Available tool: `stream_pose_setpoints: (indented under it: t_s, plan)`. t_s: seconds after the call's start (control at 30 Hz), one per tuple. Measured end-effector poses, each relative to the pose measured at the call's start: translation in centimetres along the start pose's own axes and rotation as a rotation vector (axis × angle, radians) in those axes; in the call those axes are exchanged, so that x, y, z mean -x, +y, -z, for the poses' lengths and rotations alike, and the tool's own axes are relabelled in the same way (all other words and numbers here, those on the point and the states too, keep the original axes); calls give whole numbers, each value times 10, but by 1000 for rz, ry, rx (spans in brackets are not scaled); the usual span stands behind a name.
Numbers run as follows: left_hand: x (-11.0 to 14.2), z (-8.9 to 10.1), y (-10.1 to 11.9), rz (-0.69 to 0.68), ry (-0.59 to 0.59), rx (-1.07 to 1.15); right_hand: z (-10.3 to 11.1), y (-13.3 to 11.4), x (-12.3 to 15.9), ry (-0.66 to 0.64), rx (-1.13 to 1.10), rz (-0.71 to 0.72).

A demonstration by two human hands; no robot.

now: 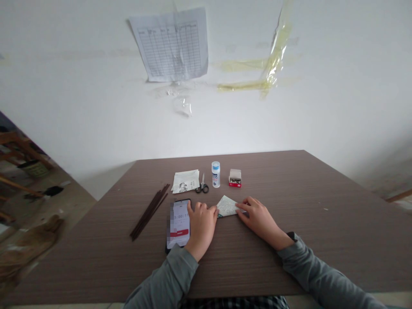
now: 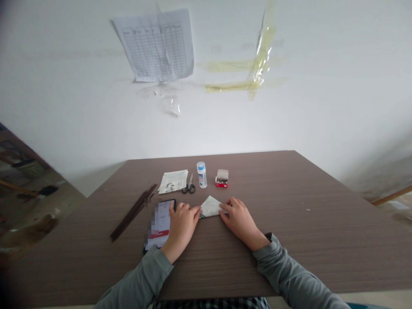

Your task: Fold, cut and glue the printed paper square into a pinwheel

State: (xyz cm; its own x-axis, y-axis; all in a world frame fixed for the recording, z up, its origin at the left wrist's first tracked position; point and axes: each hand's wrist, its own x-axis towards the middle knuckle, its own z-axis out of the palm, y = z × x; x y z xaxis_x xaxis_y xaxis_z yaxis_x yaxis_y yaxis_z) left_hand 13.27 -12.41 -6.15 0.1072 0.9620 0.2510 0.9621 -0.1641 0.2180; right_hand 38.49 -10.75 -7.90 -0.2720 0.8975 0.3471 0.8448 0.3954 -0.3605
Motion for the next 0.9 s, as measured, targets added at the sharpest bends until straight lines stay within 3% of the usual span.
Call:
stream_pose_setpoints:
  t_s: [0.37,0.53,0.9]
  plan:
    - [3,5,2,-18,-62,33,3,2,1,-10,-40,22]
    - [5,8,4,-34,1,24,5,0,1,-17,-49,11]
    - [5,-6,-1,-92,29,65,1,3,0,-23,-26,19]
